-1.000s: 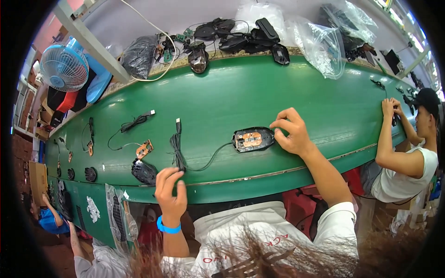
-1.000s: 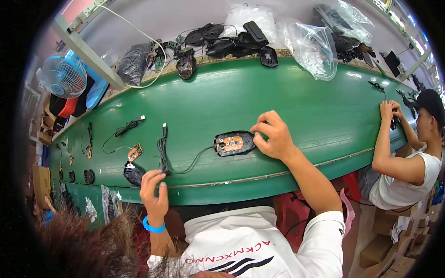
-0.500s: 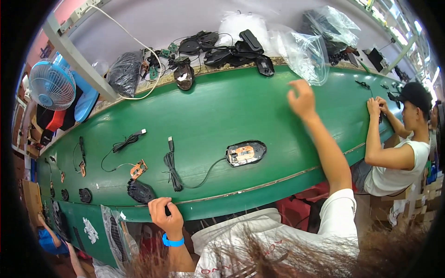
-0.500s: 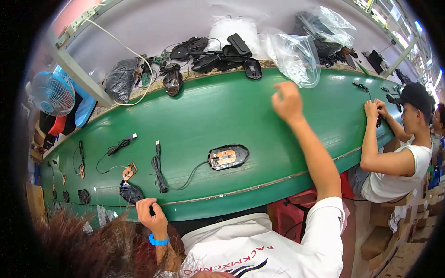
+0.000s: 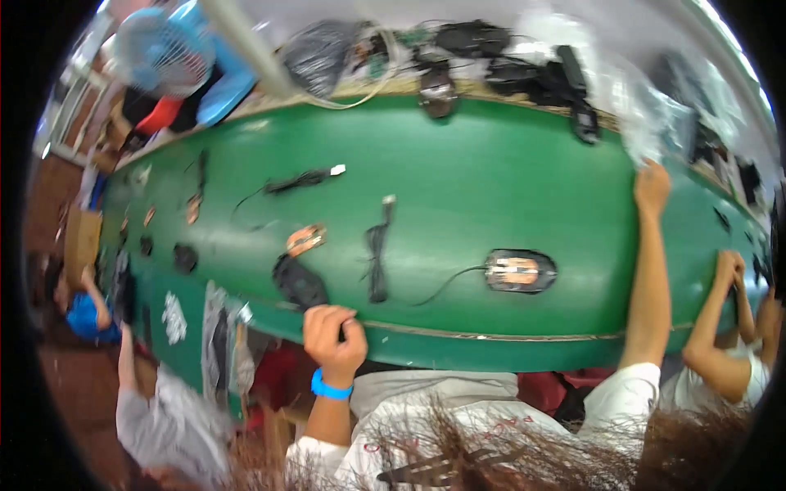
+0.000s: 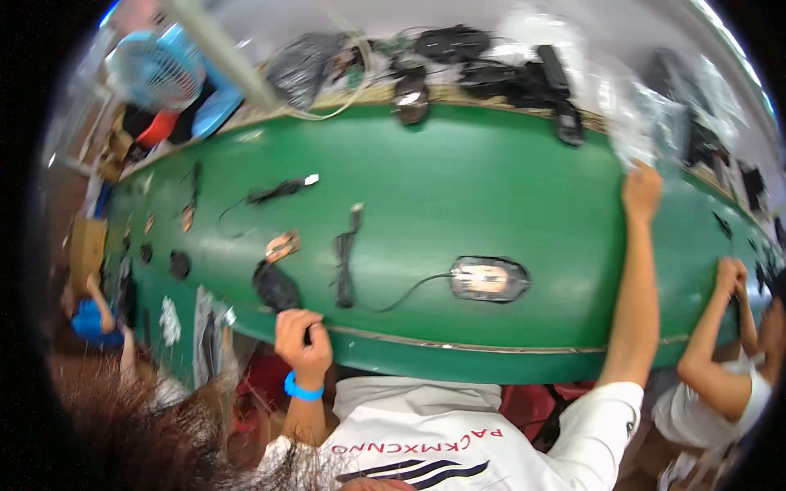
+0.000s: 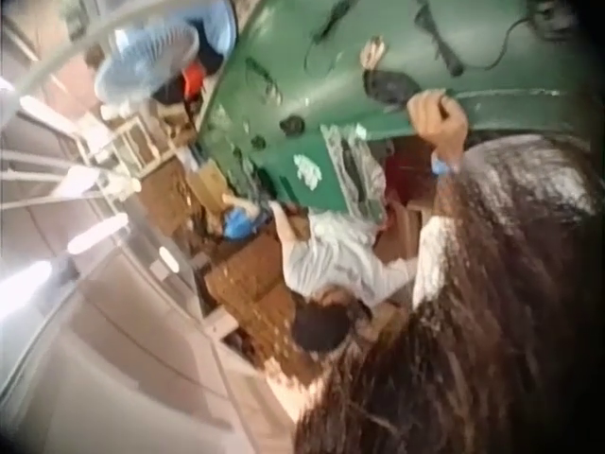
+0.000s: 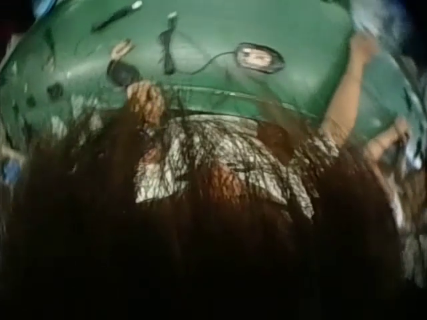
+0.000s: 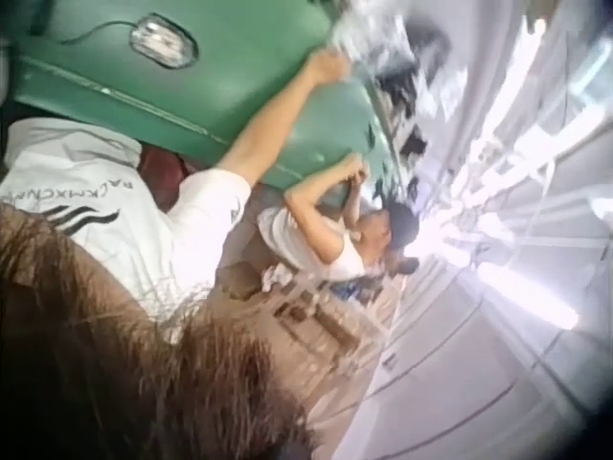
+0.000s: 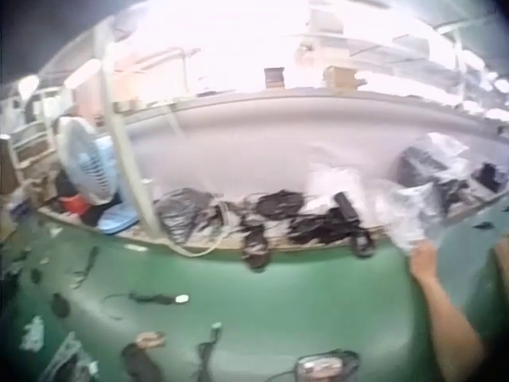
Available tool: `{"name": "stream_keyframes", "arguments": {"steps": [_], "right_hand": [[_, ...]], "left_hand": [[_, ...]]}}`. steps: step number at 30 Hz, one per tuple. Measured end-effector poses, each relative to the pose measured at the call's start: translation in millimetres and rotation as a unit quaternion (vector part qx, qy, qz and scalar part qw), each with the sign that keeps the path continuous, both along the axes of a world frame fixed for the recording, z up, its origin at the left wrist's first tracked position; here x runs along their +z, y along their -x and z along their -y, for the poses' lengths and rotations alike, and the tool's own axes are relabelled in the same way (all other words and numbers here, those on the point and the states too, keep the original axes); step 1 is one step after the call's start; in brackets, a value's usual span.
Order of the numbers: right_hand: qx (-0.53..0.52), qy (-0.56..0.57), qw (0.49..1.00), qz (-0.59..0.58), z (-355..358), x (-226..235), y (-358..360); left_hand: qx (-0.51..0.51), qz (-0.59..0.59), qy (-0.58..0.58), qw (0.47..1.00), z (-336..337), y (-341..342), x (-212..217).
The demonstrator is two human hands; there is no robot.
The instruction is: Assembling the internal components and outer housing of computer mice on a production line.
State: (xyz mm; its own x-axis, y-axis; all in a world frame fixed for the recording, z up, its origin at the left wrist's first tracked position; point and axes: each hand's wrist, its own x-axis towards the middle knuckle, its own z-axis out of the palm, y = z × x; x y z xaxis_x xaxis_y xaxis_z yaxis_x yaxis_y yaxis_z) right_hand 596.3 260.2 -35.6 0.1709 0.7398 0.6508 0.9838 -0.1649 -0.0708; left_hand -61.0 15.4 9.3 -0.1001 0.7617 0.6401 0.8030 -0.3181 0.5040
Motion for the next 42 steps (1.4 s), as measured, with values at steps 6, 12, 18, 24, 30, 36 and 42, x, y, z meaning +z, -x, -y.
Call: {"name": "stream_keyframes", "arguments": {"steps": [6, 12, 18, 24, 30, 36, 42], "right_hand": [[-0.003, -0.021, 1.000, 0.001, -4.4, -5.0, -11.3], [0.002, -0.118, 0.993, -0.019, -11.4, -4.7, -19.3], [-0.064, -0.172, 0.955, -0.232, -3.1, -1.3, -27.0], [0.114, -0.195, 0.923, -0.312, 54.2, 29.9, 98.1], [0.250, -0.088, 0.941, -0.210, 99.0, 65.2, 189.6], [0.271, -0.102, 0.928, -0.233, 103.1, 65.9, 195.2], [0.259, -0.075, 0.914, -0.302, 109.9, 56.7, 190.7]], "left_hand": [[0.005, 0.011, -0.016, 1.000, 1.5, 0.0, -3.5], [0.007, 0.030, -0.036, 0.999, 5.5, 3.0, -0.8], [-0.021, 0.064, -0.069, 0.995, 3.8, 10.6, -3.7], [0.022, 0.089, -0.027, 0.995, 12.3, 33.2, 6.4], [0.034, -0.050, 0.119, 0.991, 1.6, 83.9, 15.5], [0.010, -0.048, 0.143, 0.988, -22.3, 79.5, 13.2], [0.027, -0.028, 0.179, 0.983, -18.7, 69.1, 0.1]]}}
